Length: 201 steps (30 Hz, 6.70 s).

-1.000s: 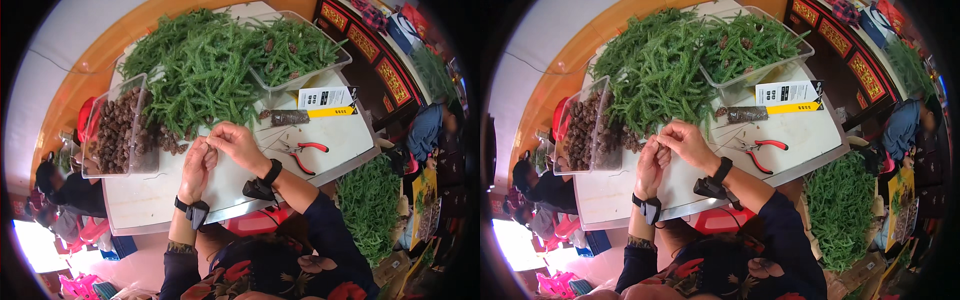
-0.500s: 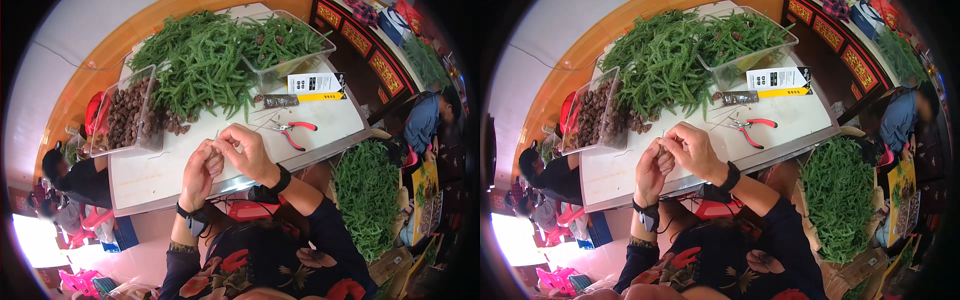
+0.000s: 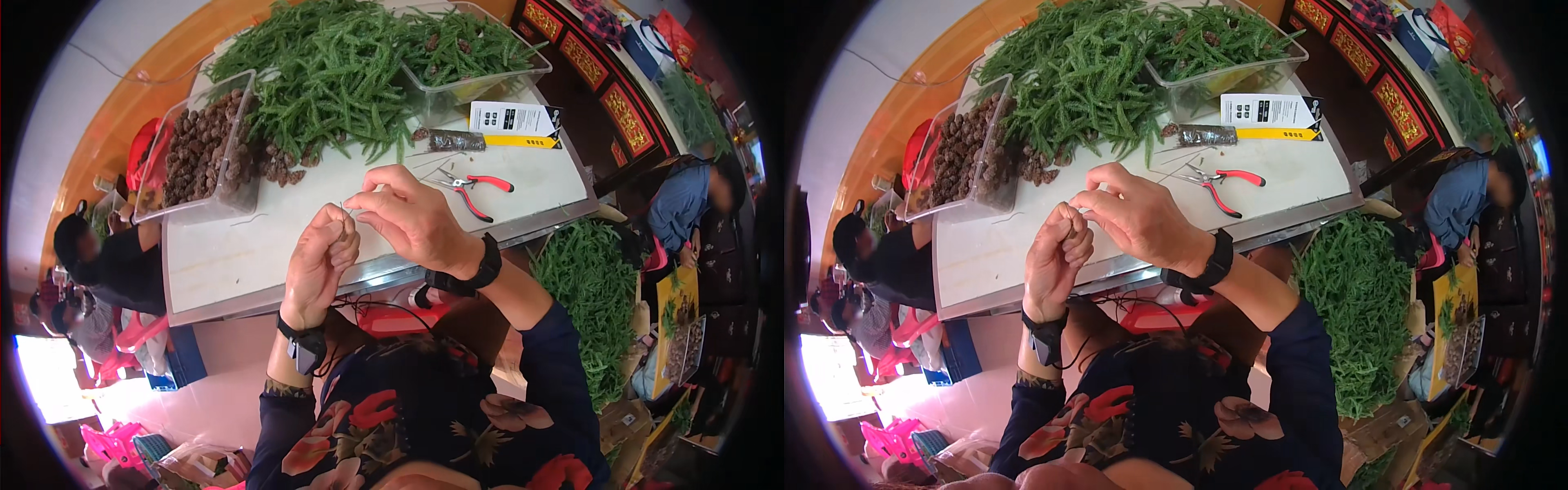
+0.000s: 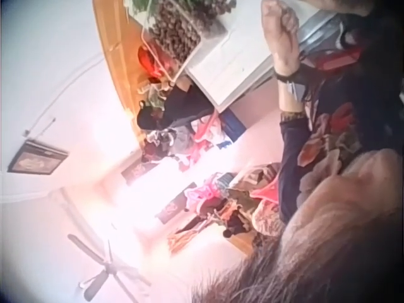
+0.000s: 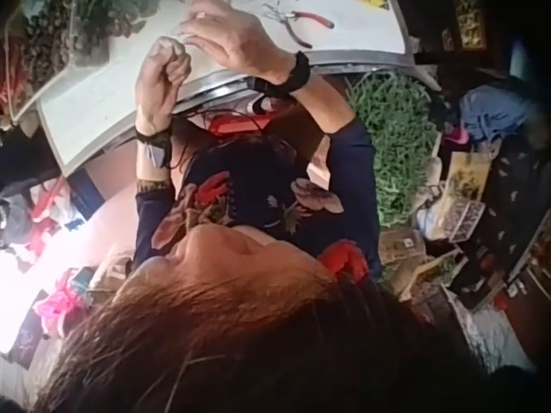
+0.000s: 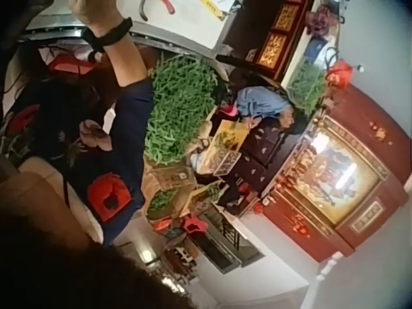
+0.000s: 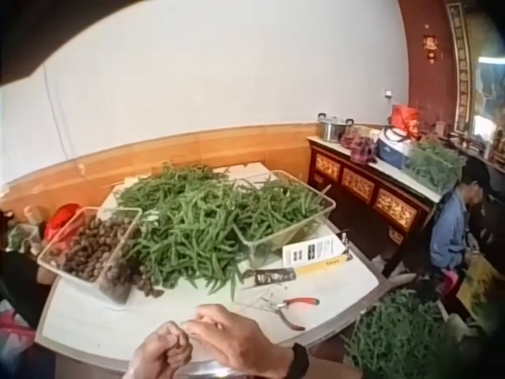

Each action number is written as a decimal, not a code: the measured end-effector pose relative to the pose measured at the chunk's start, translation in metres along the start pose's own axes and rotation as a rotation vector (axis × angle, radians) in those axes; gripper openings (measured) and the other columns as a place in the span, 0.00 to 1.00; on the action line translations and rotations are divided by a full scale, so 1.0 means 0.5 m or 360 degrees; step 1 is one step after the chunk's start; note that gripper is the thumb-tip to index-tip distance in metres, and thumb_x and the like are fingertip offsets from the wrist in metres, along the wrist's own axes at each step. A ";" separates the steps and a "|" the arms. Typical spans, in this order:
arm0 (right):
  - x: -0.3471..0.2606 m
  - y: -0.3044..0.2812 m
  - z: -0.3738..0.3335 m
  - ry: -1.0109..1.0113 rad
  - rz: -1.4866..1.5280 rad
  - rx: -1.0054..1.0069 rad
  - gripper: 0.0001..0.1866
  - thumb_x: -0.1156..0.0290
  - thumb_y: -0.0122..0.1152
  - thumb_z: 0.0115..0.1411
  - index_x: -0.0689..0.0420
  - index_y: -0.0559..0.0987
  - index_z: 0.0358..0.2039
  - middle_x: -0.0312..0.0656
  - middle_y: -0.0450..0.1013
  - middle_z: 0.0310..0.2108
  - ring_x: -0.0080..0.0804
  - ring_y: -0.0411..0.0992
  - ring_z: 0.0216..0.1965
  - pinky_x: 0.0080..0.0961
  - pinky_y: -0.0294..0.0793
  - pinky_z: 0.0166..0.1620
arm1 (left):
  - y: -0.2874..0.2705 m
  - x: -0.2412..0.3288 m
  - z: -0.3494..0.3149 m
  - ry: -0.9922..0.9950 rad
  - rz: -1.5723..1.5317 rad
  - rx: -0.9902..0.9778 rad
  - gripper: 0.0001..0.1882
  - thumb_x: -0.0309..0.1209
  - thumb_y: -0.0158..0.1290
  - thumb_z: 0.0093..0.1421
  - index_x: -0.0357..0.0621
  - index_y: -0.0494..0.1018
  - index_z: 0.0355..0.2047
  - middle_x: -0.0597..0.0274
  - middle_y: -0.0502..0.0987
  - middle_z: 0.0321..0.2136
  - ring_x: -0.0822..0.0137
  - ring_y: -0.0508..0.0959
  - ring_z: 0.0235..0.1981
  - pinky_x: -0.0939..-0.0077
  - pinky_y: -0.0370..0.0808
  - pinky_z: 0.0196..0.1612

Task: The recorder is assembling small decorative items by attaching green leafy sprigs to small brown objects, possibly seeds or dried fruit.

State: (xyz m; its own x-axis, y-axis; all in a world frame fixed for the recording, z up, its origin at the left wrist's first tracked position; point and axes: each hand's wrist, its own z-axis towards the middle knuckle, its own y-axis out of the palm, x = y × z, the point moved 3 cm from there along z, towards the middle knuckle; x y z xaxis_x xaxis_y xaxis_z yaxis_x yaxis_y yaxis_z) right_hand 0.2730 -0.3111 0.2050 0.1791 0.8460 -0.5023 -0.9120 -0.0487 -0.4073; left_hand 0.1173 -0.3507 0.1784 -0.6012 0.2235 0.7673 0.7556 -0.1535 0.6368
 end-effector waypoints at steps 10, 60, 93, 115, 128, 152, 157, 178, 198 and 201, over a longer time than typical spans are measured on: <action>-0.024 0.073 -0.009 0.0041 0.0007 -0.0238 0.10 0.80 0.67 0.49 0.59 0.79 0.33 0.38 0.69 0.38 0.28 0.72 0.26 0.23 0.72 0.28 | -0.073 -0.004 -0.041 -0.0099 0.0255 0.0113 0.05 0.30 0.44 0.65 0.44 0.66 0.32 0.76 0.56 0.18 0.81 0.54 0.19 0.85 0.50 0.21; 0.028 0.044 -0.073 -0.0035 -0.0098 -0.0451 0.10 0.77 0.66 0.50 0.51 0.79 0.34 0.35 0.70 0.35 0.30 0.71 0.26 0.23 0.69 0.26 | -0.069 -0.065 -0.051 -0.0084 0.0412 0.0082 0.17 0.25 0.41 0.65 0.45 0.51 0.53 0.72 0.61 0.22 0.81 0.55 0.21 0.85 0.54 0.24; -0.002 0.159 -0.154 0.1251 0.1064 0.0222 0.06 0.76 0.59 0.61 0.66 0.79 0.36 0.37 0.77 0.28 0.18 0.73 0.29 0.14 0.72 0.32 | -0.092 -0.113 -0.081 0.0185 0.0210 0.0388 0.19 0.29 0.41 0.68 0.46 0.48 0.55 0.65 0.65 0.26 0.76 0.61 0.25 0.83 0.60 0.28; -0.147 0.304 -0.108 0.1593 0.0958 0.0126 0.08 0.71 0.59 0.63 0.64 0.79 0.34 0.33 0.74 0.26 0.16 0.65 0.24 0.15 0.66 0.30 | -0.096 0.212 -0.466 0.1084 0.0605 0.0021 0.33 0.27 0.57 0.56 0.35 0.51 0.56 0.47 0.76 0.37 0.55 0.77 0.34 0.68 0.68 0.47; -0.066 0.297 -0.126 0.1585 0.1599 0.0327 0.08 0.71 0.57 0.64 0.64 0.77 0.38 0.34 0.71 0.30 0.20 0.65 0.29 0.20 0.68 0.35 | 0.053 0.448 -0.515 0.1566 -0.0038 -0.1910 0.19 0.26 0.44 0.64 0.52 0.71 0.15 0.66 0.73 0.17 0.71 0.75 0.22 0.69 0.72 0.47; 0.063 -0.019 -0.142 0.1496 0.1625 0.0184 0.08 0.73 0.55 0.65 0.65 0.78 0.36 0.35 0.71 0.28 0.19 0.64 0.27 0.18 0.66 0.35 | 0.147 0.314 0.081 0.0994 0.1419 0.0383 0.12 0.33 0.48 0.62 0.38 0.70 0.26 0.63 0.71 0.21 0.68 0.66 0.22 0.73 0.66 0.28; 0.002 -0.032 -0.127 0.1469 0.1692 0.0192 0.08 0.72 0.55 0.65 0.64 0.78 0.36 0.34 0.71 0.27 0.18 0.65 0.27 0.17 0.66 0.34 | 0.051 0.299 0.240 0.1219 0.2588 0.0866 0.11 0.33 0.55 0.57 0.42 0.73 0.38 0.55 0.80 0.34 0.55 0.80 0.38 0.64 0.75 0.38; 0.002 0.019 -0.080 0.1504 0.1585 0.0187 0.08 0.71 0.58 0.63 0.63 0.79 0.33 0.31 0.70 0.24 0.16 0.65 0.25 0.13 0.63 0.30 | 0.045 0.346 0.080 0.1306 0.2047 0.0872 0.18 0.25 0.57 0.56 0.42 0.73 0.48 0.63 0.71 0.23 0.73 0.70 0.22 0.80 0.69 0.28; 0.094 0.119 -0.091 0.1489 0.1553 0.0094 0.06 0.75 0.56 0.63 0.63 0.78 0.38 0.34 0.73 0.32 0.19 0.67 0.28 0.18 0.67 0.34 | -0.107 0.239 -0.010 0.1095 0.1262 0.0940 0.12 0.22 0.56 0.58 0.39 0.75 0.43 0.74 0.70 0.30 0.81 0.66 0.28 0.86 0.64 0.31; 0.110 0.131 -0.094 0.1463 0.1540 0.0092 0.06 0.75 0.56 0.63 0.63 0.78 0.37 0.35 0.74 0.32 0.19 0.67 0.28 0.18 0.67 0.35 | -0.119 0.214 -0.027 0.1085 0.1054 0.0956 0.12 0.21 0.56 0.59 0.38 0.75 0.44 0.74 0.71 0.33 0.82 0.67 0.31 0.87 0.66 0.35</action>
State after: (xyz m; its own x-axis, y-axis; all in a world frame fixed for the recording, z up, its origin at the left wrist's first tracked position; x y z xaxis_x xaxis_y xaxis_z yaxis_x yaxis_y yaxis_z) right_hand 0.2407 -0.2928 0.1147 -0.3833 -0.1799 -0.9059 -0.8222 -0.3803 0.4234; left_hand 0.0045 -0.3306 0.2235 0.0877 -0.3312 0.9395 0.8709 0.4833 0.0891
